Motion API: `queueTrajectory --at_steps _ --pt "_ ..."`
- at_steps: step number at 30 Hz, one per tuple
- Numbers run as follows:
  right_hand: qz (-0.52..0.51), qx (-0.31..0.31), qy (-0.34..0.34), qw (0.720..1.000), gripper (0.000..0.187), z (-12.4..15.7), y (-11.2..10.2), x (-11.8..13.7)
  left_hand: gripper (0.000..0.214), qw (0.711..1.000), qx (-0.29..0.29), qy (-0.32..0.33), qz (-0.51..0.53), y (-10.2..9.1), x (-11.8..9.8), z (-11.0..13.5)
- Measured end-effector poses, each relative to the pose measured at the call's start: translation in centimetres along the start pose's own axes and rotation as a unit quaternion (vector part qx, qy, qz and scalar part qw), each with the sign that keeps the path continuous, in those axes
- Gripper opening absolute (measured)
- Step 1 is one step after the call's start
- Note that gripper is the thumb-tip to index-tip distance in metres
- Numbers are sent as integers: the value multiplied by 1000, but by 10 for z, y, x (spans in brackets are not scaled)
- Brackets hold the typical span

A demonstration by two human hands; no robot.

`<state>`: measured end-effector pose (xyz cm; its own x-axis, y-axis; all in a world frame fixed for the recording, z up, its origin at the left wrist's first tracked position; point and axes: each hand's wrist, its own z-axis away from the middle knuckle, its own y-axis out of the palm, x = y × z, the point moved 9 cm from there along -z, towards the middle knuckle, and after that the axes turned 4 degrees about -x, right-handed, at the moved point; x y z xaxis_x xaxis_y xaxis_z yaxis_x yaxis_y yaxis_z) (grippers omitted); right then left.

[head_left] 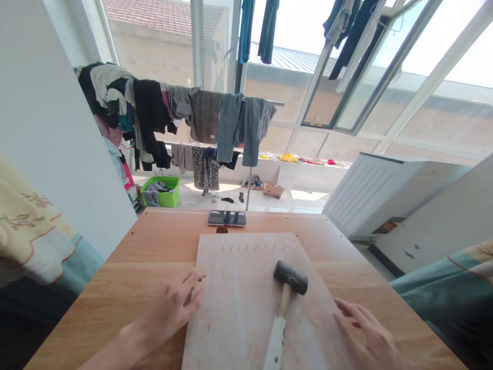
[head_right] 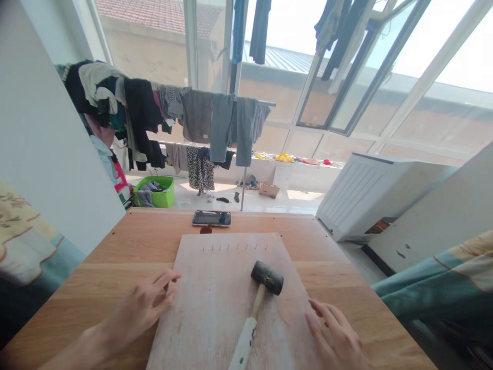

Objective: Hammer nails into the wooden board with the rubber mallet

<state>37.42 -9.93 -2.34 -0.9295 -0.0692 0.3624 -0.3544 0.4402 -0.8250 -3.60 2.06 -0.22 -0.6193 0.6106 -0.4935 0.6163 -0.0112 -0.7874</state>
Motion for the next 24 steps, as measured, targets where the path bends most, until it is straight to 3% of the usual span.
queueTrajectory --at_steps 3,7,10,13,16,24 --pt "-41 -20 60 997 34 -56 7 13 23 997 -24 -51 60 7 15 -45" --pt "-52 12 27 998 36 -131 44 36 35 991 2 -44 125 34 23 -99" --pt "-48 64 -11 997 26 -164 74 45 29 984 26 -40 171 52 31 -114" --pt "-35 95 -43 994 21 -176 86 53 30 969 35 -75 234 63 47 -115" --pt "-23 94 -49 994 26 -180 84 59 39 955 30 -95 279 64 56 -115" --pt "-17 173 -93 980 23 -183 96 91 37 967 101 -76 222 73 27 -122"
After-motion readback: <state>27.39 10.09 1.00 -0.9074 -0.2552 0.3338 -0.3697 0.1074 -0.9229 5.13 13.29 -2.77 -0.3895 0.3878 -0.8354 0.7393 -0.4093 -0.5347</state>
